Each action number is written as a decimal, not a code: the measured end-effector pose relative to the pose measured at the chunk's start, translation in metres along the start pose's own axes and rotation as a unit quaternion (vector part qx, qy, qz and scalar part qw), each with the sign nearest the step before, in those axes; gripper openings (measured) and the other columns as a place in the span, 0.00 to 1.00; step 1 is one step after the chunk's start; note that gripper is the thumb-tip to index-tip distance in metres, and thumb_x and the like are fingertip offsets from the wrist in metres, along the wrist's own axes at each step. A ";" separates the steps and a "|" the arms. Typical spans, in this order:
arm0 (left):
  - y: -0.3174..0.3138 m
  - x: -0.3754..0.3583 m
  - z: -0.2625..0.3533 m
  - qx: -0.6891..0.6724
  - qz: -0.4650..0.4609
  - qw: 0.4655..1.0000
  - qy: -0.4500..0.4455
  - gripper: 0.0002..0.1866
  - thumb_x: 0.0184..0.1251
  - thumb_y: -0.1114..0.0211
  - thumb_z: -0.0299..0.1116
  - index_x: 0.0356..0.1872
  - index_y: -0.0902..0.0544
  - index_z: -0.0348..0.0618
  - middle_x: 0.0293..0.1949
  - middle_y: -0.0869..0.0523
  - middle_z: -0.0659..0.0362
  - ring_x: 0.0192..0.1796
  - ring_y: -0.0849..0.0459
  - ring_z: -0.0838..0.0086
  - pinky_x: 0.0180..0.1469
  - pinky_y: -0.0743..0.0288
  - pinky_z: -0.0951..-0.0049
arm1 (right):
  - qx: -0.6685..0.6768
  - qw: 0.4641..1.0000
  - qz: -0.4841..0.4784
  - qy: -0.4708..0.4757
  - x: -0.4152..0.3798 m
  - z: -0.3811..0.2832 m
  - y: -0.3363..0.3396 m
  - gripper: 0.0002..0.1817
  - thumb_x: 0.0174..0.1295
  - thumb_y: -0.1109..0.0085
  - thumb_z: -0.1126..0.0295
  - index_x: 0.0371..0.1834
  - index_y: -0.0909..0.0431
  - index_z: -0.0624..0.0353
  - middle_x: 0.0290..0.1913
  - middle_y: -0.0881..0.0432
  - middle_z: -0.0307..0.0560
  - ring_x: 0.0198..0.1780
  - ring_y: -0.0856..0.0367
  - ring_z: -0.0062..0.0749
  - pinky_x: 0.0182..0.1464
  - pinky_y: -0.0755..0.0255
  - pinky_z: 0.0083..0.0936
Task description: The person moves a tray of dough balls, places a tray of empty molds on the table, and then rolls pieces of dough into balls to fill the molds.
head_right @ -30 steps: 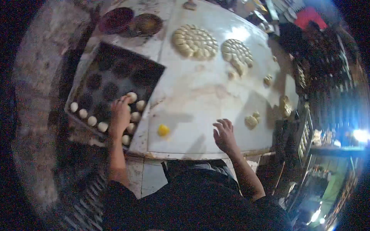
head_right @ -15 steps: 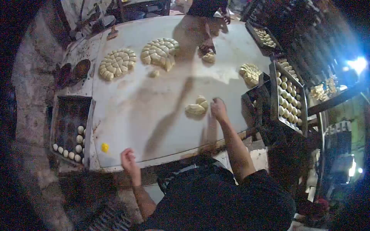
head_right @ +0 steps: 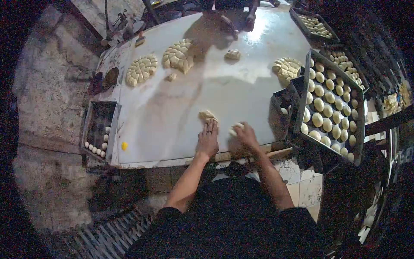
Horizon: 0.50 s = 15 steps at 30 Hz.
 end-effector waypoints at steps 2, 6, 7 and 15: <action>-0.003 0.002 -0.002 0.013 -0.007 1.000 0.011 0.41 0.70 0.41 0.32 0.82 0.46 0.36 0.84 0.47 0.45 0.82 0.43 0.44 0.76 0.40 0.42 | 0.134 0.989 0.035 -0.056 -0.035 0.044 0.041 0.21 0.75 0.40 0.57 0.60 0.23 0.62 0.49 0.15 0.53 0.49 0.13 0.41 0.47 0.17 0.38; 0.009 -0.011 0.032 -0.081 0.065 0.995 -0.007 0.34 0.75 0.41 0.38 0.78 0.38 0.36 0.80 0.40 0.43 0.79 0.38 0.42 0.74 0.38 0.42 | 0.361 0.926 0.019 -0.105 -0.085 0.101 0.077 0.17 0.78 0.44 0.61 0.63 0.27 0.59 0.49 0.17 0.51 0.49 0.12 0.42 0.48 0.14 0.39; 0.018 -0.017 0.049 -0.127 0.115 0.983 -0.063 0.32 0.77 0.42 0.40 0.76 0.34 0.35 0.76 0.32 0.41 0.75 0.31 0.43 0.72 0.34 0.44 | 0.341 0.932 0.003 -0.120 -0.083 0.110 0.075 0.18 0.77 0.44 0.63 0.64 0.29 0.58 0.50 0.18 0.51 0.50 0.12 0.42 0.50 0.13 0.41; 0.021 -0.044 -0.035 -0.570 0.064 0.810 0.124 0.17 0.79 0.36 0.36 0.57 0.21 0.34 0.44 0.13 0.56 0.44 0.15 0.75 0.48 0.20 0.73 | 0.359 0.926 -0.077 -0.086 -0.069 -0.064 -0.042 0.17 0.73 0.41 0.71 0.63 0.29 0.59 0.53 0.19 0.50 0.53 0.18 0.35 0.49 0.16 0.38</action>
Point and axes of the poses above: each hand's wrist, its own x-axis towards the middle knuckle, its own y-axis out of the back of the hand, z = x × y, the point moved 6 cm from there along x, towards the middle knuckle
